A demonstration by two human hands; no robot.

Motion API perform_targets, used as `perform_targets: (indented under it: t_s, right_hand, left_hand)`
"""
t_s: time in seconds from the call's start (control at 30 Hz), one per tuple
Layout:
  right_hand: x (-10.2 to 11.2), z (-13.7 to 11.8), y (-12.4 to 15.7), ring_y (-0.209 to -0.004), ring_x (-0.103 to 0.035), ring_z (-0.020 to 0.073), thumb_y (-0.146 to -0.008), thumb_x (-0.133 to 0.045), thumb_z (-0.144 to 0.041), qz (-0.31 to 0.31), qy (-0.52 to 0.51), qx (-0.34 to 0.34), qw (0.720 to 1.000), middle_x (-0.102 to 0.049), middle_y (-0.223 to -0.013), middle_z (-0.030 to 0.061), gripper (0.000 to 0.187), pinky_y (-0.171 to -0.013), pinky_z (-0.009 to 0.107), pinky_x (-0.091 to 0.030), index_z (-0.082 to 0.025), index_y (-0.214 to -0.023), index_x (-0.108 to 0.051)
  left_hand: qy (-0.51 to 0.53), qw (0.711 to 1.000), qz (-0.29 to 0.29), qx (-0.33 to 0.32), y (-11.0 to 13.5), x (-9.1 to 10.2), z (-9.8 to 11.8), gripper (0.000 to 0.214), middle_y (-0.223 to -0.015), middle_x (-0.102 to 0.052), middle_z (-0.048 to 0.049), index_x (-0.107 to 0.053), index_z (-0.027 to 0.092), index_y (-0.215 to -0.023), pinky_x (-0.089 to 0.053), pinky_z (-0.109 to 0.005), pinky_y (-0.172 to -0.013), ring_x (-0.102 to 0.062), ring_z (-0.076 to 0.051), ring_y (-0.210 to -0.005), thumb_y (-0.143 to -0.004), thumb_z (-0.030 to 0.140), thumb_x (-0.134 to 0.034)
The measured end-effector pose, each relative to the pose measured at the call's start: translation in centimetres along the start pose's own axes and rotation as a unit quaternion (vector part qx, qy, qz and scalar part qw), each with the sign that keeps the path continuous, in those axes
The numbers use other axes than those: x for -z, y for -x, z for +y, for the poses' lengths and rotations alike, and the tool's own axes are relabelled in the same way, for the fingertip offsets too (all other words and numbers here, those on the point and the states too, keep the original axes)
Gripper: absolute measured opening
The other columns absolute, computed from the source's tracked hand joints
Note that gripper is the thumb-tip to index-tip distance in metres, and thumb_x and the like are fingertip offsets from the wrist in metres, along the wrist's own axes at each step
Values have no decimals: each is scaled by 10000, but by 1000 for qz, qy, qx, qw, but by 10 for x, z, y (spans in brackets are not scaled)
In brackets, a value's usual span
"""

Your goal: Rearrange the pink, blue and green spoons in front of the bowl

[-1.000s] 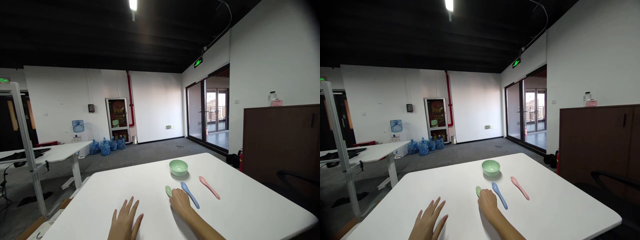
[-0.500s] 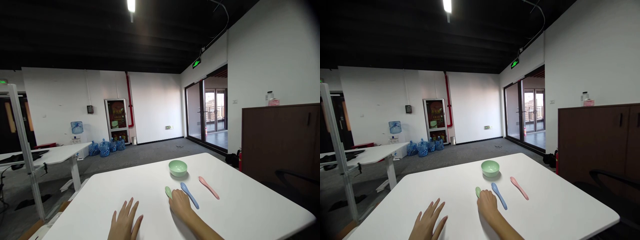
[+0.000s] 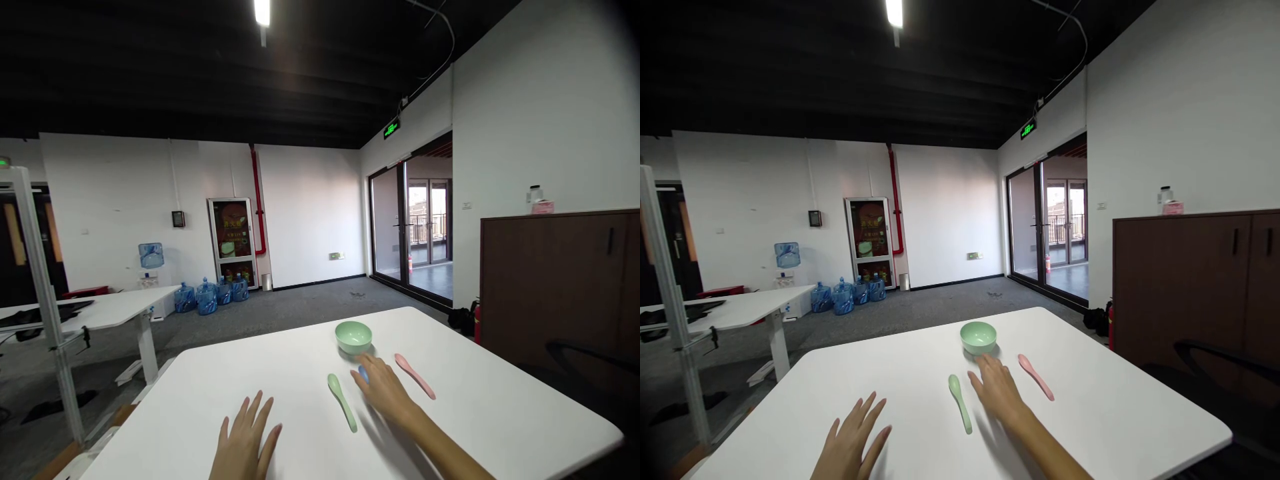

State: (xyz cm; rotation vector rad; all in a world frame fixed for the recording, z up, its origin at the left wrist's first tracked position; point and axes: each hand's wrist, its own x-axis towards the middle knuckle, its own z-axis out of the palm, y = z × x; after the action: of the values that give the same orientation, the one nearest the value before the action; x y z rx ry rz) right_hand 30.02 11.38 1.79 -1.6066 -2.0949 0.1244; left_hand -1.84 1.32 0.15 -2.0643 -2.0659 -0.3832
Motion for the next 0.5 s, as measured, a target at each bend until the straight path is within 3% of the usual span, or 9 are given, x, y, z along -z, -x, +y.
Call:
perform_targets:
  t_s: [0.1,0.2,0.5]
  right_hand:
    - [8,26,-2,-1512,-374,324,-1019,-367,-502,19,15,-2,1000,-385,-1652,134,616,-1206,500,-328,-183,-1528,-501]
    - [12,48,0,-1562,-273,317,-1017,-351,-538,17,39,-26,999,-301,-1689,124,663,-1240,518,-276,-193,-1577,-434]
    - [5,69,21,-1574,-243,304,-1005,-331,-577,-24,32,-32,999,-304,-1686,126,685,-1226,495,-313,-188,-1548,-485]
  left_hand:
    - [-3,1000,-2,4,0,0,-1,530,-1624,-454,-49,-504,310,-1486,-392,-609,-1193,-386,-323,-1514,-991,414,-348]
    - [2,1000,10,-1,0,-3,-3,522,-1614,-471,-52,-512,318,-1480,-404,-607,-1184,-404,-321,-1505,-989,416,-363]
    - [-2,1000,3,2,-2,-4,1,527,-1616,-468,-45,-512,315,-1480,-391,-608,-1195,-399,-321,-1507,-990,429,-354]
